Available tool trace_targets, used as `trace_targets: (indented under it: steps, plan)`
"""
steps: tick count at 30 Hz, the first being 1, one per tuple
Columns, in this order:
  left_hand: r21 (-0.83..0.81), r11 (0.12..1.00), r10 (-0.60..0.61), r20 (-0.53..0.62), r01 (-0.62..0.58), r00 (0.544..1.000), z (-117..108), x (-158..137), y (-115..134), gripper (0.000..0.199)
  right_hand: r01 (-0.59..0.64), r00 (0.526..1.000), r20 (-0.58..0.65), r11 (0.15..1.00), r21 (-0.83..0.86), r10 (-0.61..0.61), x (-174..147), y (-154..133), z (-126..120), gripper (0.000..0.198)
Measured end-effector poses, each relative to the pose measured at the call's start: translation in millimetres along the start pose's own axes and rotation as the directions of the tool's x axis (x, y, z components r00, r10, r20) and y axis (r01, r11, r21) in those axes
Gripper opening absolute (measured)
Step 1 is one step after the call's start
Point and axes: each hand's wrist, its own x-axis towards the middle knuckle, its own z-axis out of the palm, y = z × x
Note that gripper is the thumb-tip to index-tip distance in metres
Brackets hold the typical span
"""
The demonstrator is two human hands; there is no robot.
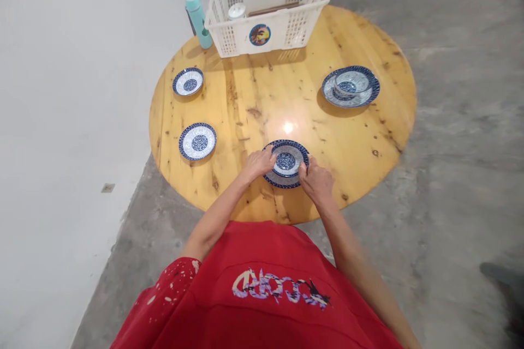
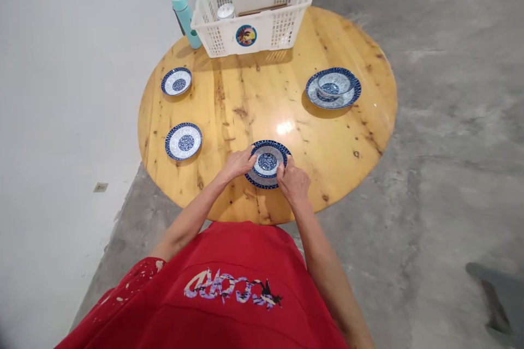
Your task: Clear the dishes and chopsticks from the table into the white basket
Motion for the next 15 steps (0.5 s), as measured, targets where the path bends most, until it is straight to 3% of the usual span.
trace_targets:
  steps: [5, 9, 15]
  plan:
    - [-0.154, 0.985, -0.088, -0.041, 0.081, 0.995, 9, -7, -4, 0.052, -0.023, 0.996, -0.078, 0.99, 0.142, 0.034, 2, 12, 6, 0.056]
    - [-0.316, 0.941, -0.141, -0.04, 0.121, 0.989, 20, -11, -10, 0.052, -0.008, 1.0, -0.014, 0.97, 0.244, 0.012, 9, 20, 15, 0.051]
    - [-0.678, 0.707, -0.21, 0.071, 0.202, 0.975, 46, -6, -8, 0.044, 0.045, 0.99, 0.11, 0.934, 0.354, -0.09, 19, 16, 19, 0.043]
